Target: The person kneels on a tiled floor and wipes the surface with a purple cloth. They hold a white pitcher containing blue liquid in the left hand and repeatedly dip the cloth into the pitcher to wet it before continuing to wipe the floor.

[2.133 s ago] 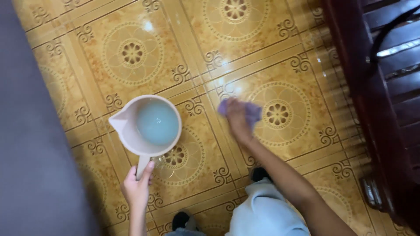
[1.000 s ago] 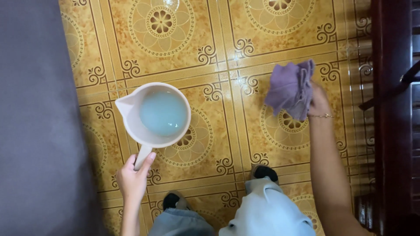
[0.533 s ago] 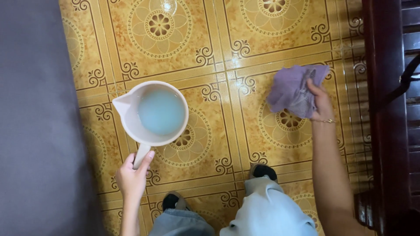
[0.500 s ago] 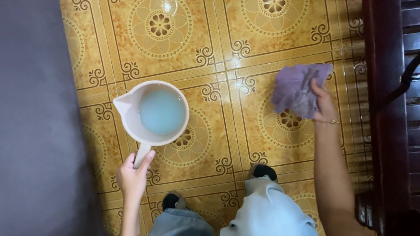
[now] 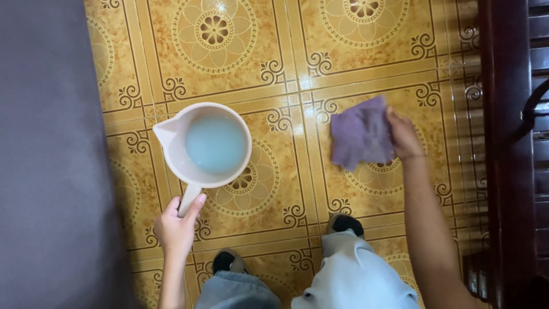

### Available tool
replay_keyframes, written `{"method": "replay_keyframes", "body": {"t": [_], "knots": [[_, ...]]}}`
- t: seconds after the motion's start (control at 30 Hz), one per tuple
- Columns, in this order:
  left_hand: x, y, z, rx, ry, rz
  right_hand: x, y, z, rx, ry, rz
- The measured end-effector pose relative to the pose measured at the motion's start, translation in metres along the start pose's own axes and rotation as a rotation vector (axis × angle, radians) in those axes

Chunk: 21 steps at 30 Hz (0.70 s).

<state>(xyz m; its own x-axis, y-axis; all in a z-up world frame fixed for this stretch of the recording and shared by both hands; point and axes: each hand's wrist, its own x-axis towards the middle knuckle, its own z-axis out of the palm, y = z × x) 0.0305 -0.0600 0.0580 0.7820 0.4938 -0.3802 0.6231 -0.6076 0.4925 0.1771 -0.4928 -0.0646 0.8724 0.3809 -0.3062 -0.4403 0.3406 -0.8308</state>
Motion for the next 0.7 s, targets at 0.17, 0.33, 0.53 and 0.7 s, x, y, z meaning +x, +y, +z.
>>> {"method": "replay_keyframes", "body": {"t": [0.17, 0.33, 0.53, 0.7], "knots": [[0.002, -0.004, 0.001, -0.017, -0.011, -0.002, 0.007, 0.044, -0.028, -1.05, 0.881, -0.154], [0.001, 0.001, 0.001, -0.008, -0.021, -0.033, 0.021, 0.057, -0.007, -1.11, 0.798, 0.079], [0.002, -0.003, 0.001, 0.008, -0.02, -0.027, 0.005, 0.039, 0.002, -1.103, 0.827, -0.218], [0.002, -0.004, 0.003, 0.003, -0.008, -0.009, -0.002, 0.016, 0.045, -1.206, 0.715, -0.225]]}}
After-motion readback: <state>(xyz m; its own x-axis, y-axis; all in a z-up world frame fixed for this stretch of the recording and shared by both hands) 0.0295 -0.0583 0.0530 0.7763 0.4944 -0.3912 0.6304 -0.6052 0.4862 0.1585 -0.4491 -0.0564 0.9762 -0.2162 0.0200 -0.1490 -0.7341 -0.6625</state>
